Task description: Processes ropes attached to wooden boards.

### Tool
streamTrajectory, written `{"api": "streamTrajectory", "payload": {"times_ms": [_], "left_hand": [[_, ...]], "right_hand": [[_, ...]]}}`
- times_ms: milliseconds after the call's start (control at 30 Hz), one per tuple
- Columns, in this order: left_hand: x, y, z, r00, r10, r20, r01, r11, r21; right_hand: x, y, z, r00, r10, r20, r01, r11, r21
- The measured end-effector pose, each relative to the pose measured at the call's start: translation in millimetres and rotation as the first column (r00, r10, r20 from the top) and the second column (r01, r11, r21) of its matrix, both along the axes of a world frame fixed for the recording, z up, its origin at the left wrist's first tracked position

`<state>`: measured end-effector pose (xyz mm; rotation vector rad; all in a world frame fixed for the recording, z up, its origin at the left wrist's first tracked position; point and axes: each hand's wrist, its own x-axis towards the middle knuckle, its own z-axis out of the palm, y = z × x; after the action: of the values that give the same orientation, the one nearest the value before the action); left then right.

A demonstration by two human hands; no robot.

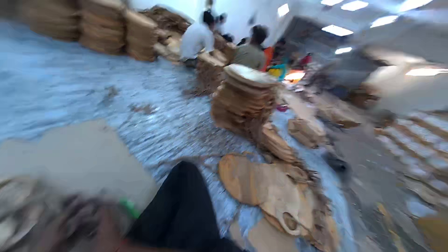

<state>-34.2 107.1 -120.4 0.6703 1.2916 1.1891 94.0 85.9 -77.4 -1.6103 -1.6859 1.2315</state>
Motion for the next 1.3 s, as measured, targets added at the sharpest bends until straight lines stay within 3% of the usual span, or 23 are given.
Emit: {"api": "streamTrajectory", "payload": {"times_ms": [67, 133, 333, 467, 567, 667, 767, 867, 1033, 1200, 1300], "left_hand": [[4.1, -0.7, 3.0, 0.988, 0.149, -0.032, -0.151, 0.986, -0.071], [0.1, 3.0, 2.5, 0.979, 0.204, -0.01, -0.204, 0.975, -0.084], [-2.1, -0.3, -3.4, 0.981, 0.185, 0.064, -0.182, 0.982, -0.042], [-2.8, 3.0, 15.3, 0.977, 0.184, 0.104, -0.181, 0.983, -0.043], [-2.3, -6.3, 16.2, 0.96, 0.176, 0.217, -0.158, 0.983, -0.098], [-9.4, 0.1, 19.0, 0.942, 0.154, 0.297, -0.144, 0.988, -0.056], [-5.4, -5.1, 12.3, 0.939, 0.12, 0.322, -0.11, 0.993, -0.048], [-1.7, -6.3, 8.6, 0.961, 0.04, 0.274, -0.043, 0.999, 0.002], [-3.2, -11.1, 10.5, 0.959, 0.049, 0.279, -0.052, 0.999, 0.006], [-2.9, -8.7, 7.9, 0.965, -0.016, 0.26, 0.009, 1.0, 0.029], [-5.4, -8.7, 9.9, 0.972, -0.117, 0.202, 0.107, 0.993, 0.056]], "right_hand": [[4.4, 7.1, -49.3, 0.992, 0.044, -0.12, -0.049, 0.998, -0.043], [11.5, 16.9, -67.7, 0.973, 0.084, -0.215, -0.106, 0.99, -0.094], [38.4, 3.3, -67.7, 0.957, -0.001, -0.291, -0.037, 0.991, -0.127], [28.8, 33.5, -56.7, 0.939, -0.034, -0.343, 0.016, 0.998, -0.056], [29.5, 30.1, -40.7, 0.944, 0.032, -0.327, -0.034, 0.999, -0.002], [21.7, 39.2, -31.5, 0.947, 0.127, -0.296, -0.087, 0.986, 0.145], [14.8, 37.5, -25.6, 0.964, 0.26, -0.059, -0.242, 0.946, 0.217], [-0.7, 43.1, -18.1, 0.915, 0.368, 0.167, -0.394, 0.904, 0.167], [-2.4, 40.5, -16.8, 0.926, 0.361, 0.114, -0.375, 0.917, 0.138], [1.3, 43.0, -15.9, 0.866, 0.474, 0.16, -0.496, 0.856, 0.144], [7.4, 56.8, -6.1, 0.89, 0.457, 0.0, -0.454, 0.885, 0.104]]}}
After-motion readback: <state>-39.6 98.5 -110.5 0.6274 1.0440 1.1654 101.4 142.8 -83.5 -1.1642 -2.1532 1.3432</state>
